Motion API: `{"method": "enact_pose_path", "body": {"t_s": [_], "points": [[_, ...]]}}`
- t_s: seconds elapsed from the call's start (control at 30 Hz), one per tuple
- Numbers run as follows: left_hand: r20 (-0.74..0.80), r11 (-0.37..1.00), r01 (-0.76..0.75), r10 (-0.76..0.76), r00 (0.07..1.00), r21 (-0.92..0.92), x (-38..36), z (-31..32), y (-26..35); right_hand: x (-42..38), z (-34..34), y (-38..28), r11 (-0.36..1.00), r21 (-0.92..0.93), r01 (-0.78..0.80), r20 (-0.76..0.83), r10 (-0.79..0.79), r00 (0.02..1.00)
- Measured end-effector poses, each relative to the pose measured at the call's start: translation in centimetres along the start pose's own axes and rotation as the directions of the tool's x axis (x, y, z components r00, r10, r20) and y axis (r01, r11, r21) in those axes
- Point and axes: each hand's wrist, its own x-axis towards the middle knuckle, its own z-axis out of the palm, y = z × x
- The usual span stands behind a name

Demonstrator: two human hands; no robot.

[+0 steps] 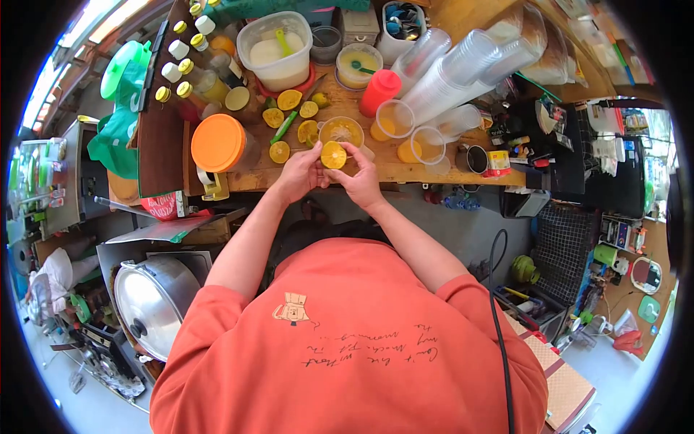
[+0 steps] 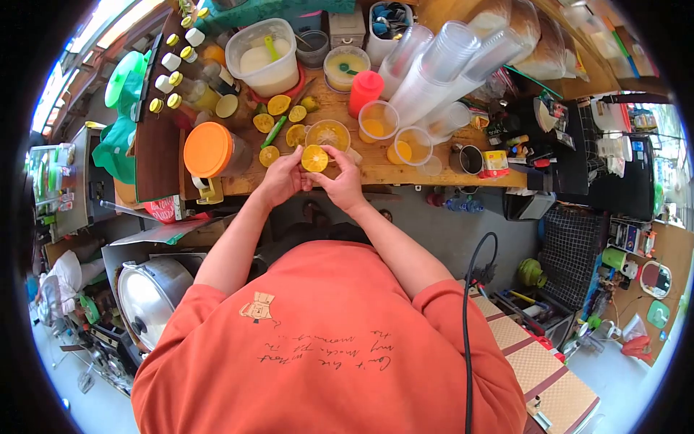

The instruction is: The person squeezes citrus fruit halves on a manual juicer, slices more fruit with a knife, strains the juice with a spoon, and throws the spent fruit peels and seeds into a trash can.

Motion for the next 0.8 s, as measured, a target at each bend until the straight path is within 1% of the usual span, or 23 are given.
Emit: {"method": "enact_pose_path", "body": {"t_s": [0.07, 0.1, 0.13, 0.2, 0.23, 0.27, 0.3, 0.33, 0.37, 0.4, 0.43, 0.47, 0.5, 0.53, 0.57, 0.6, 0.63, 0.67, 0.73, 0.77, 0.8], "points": [[-0.008, 1.0, -0.028, 0.028, 1.0, -0.004, -0.4, 0.7, 0.2, 0.3, -0.3, 0.4, 0.979, -0.178, 0.096, 0.034, -0.091, 0.995], [-0.01, 0.999, -0.036, 0.036, 0.999, -0.008, -0.5, 1.1, 0.1, 0.3, -1.0, -0.8, 0.952, -0.278, 0.131, 0.076, -0.114, 0.991], [-0.012, 0.999, -0.047, 0.047, 0.999, -0.013, -0.5, 1.5, 0.0, 0.4, -1.7, -1.5, 0.954, -0.273, 0.127, 0.064, -0.113, 0.991], [-0.014, 0.998, -0.056, 0.056, 0.998, -0.006, 0.0, 1.9, 0.2, 0.4, -3.0, -2.2, 0.91, -0.349, 0.224, 0.083, -0.208, 0.975], [-0.112, 0.931, -0.14, 0.187, 0.976, 0.336, 0.8, 1.8, 0.4, 0.4, -3.6, -1.7, 0.912, -0.344, 0.223, 0.071, -0.211, 0.975], [-0.155, 0.748, -0.168, 0.342, 0.927, 0.642, 1.7, 1.9, 0.7, 0.3, -4.3, -0.8, 0.869, -0.46, 0.184, 0.045, -0.184, 0.982], [-0.175, 0.595, -0.149, 0.452, 0.875, 0.79, 2.4, 2.8, 1.0, 0.1, -4.7, 0.1, 0.811, -0.568, 0.139, 0.018, -0.156, 0.988], [-0.172, 0.587, -0.145, 0.45, 0.876, 0.796, 2.8, 3.7, 1.0, 0.0, -4.7, 1.4, 0.816, -0.563, 0.134, 0.009, -0.156, 0.988], [-0.04, 0.247, -0.146, 0.619, 0.784, 0.958, 3.3, 4.7, 1.1, 0.2, -4.7, 2.7, 0.787, -0.612, 0.081, 0.003, -0.1, 0.995], [0.152, -0.126, -0.089, 0.714, 0.683, 0.988, 3.8, 5.4, 1.1, 0.5, -4.9, 3.2, 0.752, -0.659, 0.027, -0.007, -0.043, 0.999], [0.248, -0.223, -0.126, 0.695, 0.675, 0.967, 4.4, 6.0, 1.2, 1.1, -5.3, 3.7, 0.756, -0.654, 0.018, -0.02, -0.041, 0.999], [0.257, -0.233, -0.129, 0.686, 0.681, 0.964, 4.7, 6.5, 1.1, 1.7, -5.7, 4.2, 0.783, -0.621, 0.033, 0.09, 0.03, 0.995], [0.224, -0.295, -0.037, 0.635, 0.74, 0.955, 5.0, 7.0, 1.0, 2.2, -6.1, 4.4, 0.811, -0.583, 0.042, 0.203, 0.096, 0.975], [0.181, -0.361, 0.051, 0.581, 0.794, 0.931, 5.2, 7.4, 0.8, 2.2, -6.3, 4.6, 0.816, -0.577, 0.029, 0.191, 0.101, 0.976], [0.186, -0.372, 0.047, 0.566, 0.803, 0.927, 5.4, 7.6, 0.7, 2.1, -6.2, 4.9, 0.802, -0.593, 0.075, 0.197, 0.055, 0.979], [0.146, -0.388, 0.109, 0.571, 0.808, 0.915, 5.6, 7.8, 0.7, 2.0, -6.2, 5.1, 0.784, -0.609, 0.118, 0.203, 0.011, 0.979], [0.109, -0.405, 0.168, 0.576, 0.81, 0.899, 5.8, 7.9, 0.7, 2.0, -6.2, 5.4, 0.79, -0.605, 0.097, 0.186, 0.022, 0.982], [0.114, -0.416, 0.162, 0.563, 0.819, 0.895, 6.1, 8.1, 0.8, 2.1, -6.2, 5.6, 0.79, -0.606, 0.095, 0.203, 0.039, 0.978], [0.112, -0.512, 0.205, 0.521, 0.846, 0.834, 6.7, 8.0, 1.4, 2.3, -6.4, 5.0, 0.793, -0.603, 0.088, 0.216, 0.056, 0.975], [0.181, -0.582, 0.178, 0.505, 0.844, 0.793, 7.1, 7.5, 1.5, 2.3, -6.6, 4.7, 0.801, -0.594, 0.08, 0.235, 0.077, 0.969], [0.184, -0.59, 0.175, 0.496, 0.849, 0.788, 7.1, 7.7, 1.8, 2.3, -6.8, 4.5, 0.808, -0.585, 0.073, 0.255, 0.098, 0.962]]}}
